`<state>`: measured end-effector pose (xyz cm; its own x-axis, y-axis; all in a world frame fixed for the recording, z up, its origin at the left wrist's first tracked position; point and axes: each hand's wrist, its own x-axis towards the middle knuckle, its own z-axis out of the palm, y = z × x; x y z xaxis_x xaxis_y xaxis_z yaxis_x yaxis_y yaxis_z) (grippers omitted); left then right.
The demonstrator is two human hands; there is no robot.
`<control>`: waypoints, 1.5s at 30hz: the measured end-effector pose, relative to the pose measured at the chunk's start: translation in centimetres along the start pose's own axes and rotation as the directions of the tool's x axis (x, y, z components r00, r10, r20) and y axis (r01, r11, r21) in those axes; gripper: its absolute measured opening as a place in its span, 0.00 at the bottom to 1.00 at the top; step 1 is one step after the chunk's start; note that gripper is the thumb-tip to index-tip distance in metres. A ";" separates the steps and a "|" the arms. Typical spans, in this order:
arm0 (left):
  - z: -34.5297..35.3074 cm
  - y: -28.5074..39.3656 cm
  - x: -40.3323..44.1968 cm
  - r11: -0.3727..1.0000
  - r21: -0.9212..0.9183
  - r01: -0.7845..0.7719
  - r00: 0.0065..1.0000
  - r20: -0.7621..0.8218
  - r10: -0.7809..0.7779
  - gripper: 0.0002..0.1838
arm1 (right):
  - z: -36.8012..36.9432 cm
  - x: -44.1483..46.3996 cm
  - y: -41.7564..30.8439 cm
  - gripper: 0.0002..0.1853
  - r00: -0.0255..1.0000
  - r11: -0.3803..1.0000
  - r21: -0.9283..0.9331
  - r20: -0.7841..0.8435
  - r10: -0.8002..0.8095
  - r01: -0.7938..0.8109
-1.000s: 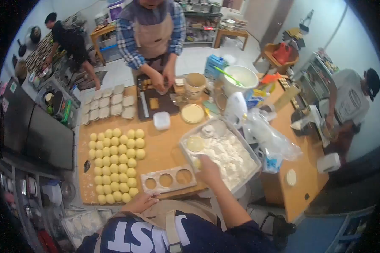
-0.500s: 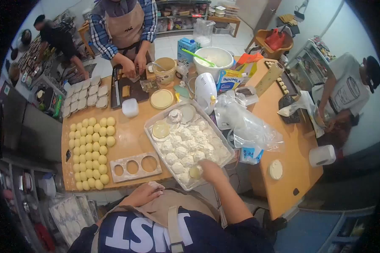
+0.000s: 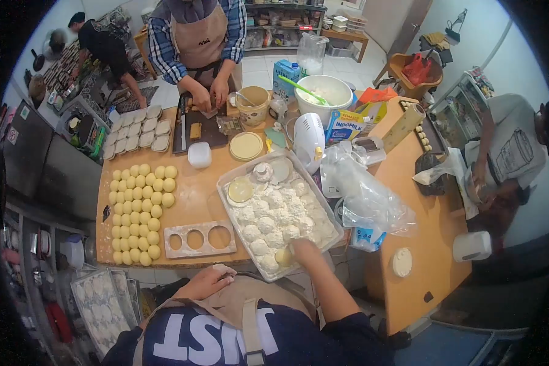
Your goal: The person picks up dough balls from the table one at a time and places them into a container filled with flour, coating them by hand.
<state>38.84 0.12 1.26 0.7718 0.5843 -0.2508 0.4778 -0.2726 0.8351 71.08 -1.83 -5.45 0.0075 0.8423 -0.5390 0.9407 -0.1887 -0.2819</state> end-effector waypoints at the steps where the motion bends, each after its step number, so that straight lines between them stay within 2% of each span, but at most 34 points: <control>1: 0.0 0.0 0.0 1.000 0.009 -0.012 1.000 -0.019 0.012 0.17 | -0.2 0.0 1.0 0.14 0.998 0.998 0.060 -0.066 -0.021 0.025; 2: -0.1 -0.1 0.0 1.000 0.019 -0.025 0.999 -0.034 0.026 0.17 | -0.2 0.0 1.6 0.14 0.990 0.991 0.121 -0.133 -0.036 0.052; 5: -0.3 -0.1 0.2 0.999 0.049 0.020 1.000 0.022 -0.021 0.16 | -1.5 -0.8 0.8 0.16 0.992 0.953 0.276 -0.070 -0.107 0.122; 8: -0.5 0.2 0.3 0.997 0.056 0.048 0.996 0.073 -0.052 0.17 | 0.6 -0.2 1.3 0.20 0.977 0.959 0.228 -0.168 -0.133 0.170; 12: -0.5 0.7 0.7 0.997 0.038 0.061 0.990 0.121 -0.065 0.17 | 2.8 -0.6 -1.6 0.25 0.982 0.979 0.083 -0.030 -0.185 0.187; 14: 0.0 0.2 0.7 0.999 0.044 -0.029 0.998 0.055 0.027 0.17 | 3.0 -1.3 -3.6 0.27 0.985 0.985 0.025 -0.001 -0.173 0.173; 15: 0.1 0.0 0.7 0.996 0.052 -0.077 0.997 0.019 0.076 0.17 | 3.1 -1.4 -3.7 0.23 0.984 0.984 0.034 -0.029 -0.174 0.175; 18: 0.1 0.0 0.5 0.998 0.042 -0.053 0.998 0.047 0.051 0.17 | 2.7 -1.1 -1.9 0.19 0.995 0.999 -0.036 -0.096 0.012 -0.016; 21: 0.0 0.1 0.0 0.996 0.040 -0.075 0.997 0.014 0.074 0.18 | -0.7 -3.0 -1.5 0.14 0.980 0.996 -0.076 -0.197 0.038 -0.054; 24: -0.2 0.3 -0.4 0.999 0.052 0.011 0.997 0.077 -0.015 0.18 | -1.6 -4.2 -2.8 0.12 0.945 0.997 -0.081 -0.326 -0.030 0.003; 27: 0.1 0.1 -0.6 1.000 0.002 0.031 0.995 0.094 -0.031 0.18 | 2.9 -2.2 -2.5 0.15 0.953 0.978 -0.011 -0.225 -0.203 0.206; 31: 0.4 0.3 -1.0 1.000 0.021 -0.021 0.999 0.030 0.020 0.17 | 2.7 -2.1 -4.9 0.21 0.988 0.991 -0.087 -0.106 -0.112 0.103; 33: 0.6 0.1 -1.2 0.998 0.013 -0.065 0.998 -0.019 0.065 0.18 | 4.2 -0.7 -4.3 0.20 0.994 0.989 -0.097 0.001 -0.111 0.111; 37: 0.4 0.7 -1.5 1.000 0.016 -0.017 1.000 -0.007 0.017 0.18 | 3.9 1.3 -1.4 0.17 0.982 0.988 -0.061 0.131 -0.134 0.143; 39: 0.5 0.7 -1.9 0.999 0.015 -0.035 0.999 -0.035 0.035 0.18 | 2.7 0.7 1.2 0.17 0.981 0.988 0.025 -0.128 -0.149 0.153; 42: 0.9 -0.1 -2.2 0.999 -0.043 0.000 0.999 -0.044 -0.002 0.18 | -2.1 -2.0 1.0 0.19 0.946 0.993 0.098 -0.321 -0.033 0.067; 45: 0.8 0.4 -2.3 0.999 -0.038 -0.020 0.999 -0.045 0.018 0.18 | -2.6 -1.9 1.9 0.20 0.963 0.982 0.156 -0.261 -0.063 0.107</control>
<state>37.62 -1.90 1.79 0.7606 0.6131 -0.2133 0.4459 -0.2546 0.8581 73.77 -2.47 -2.92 0.0360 0.9551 -0.2942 0.8717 -0.1739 -0.4581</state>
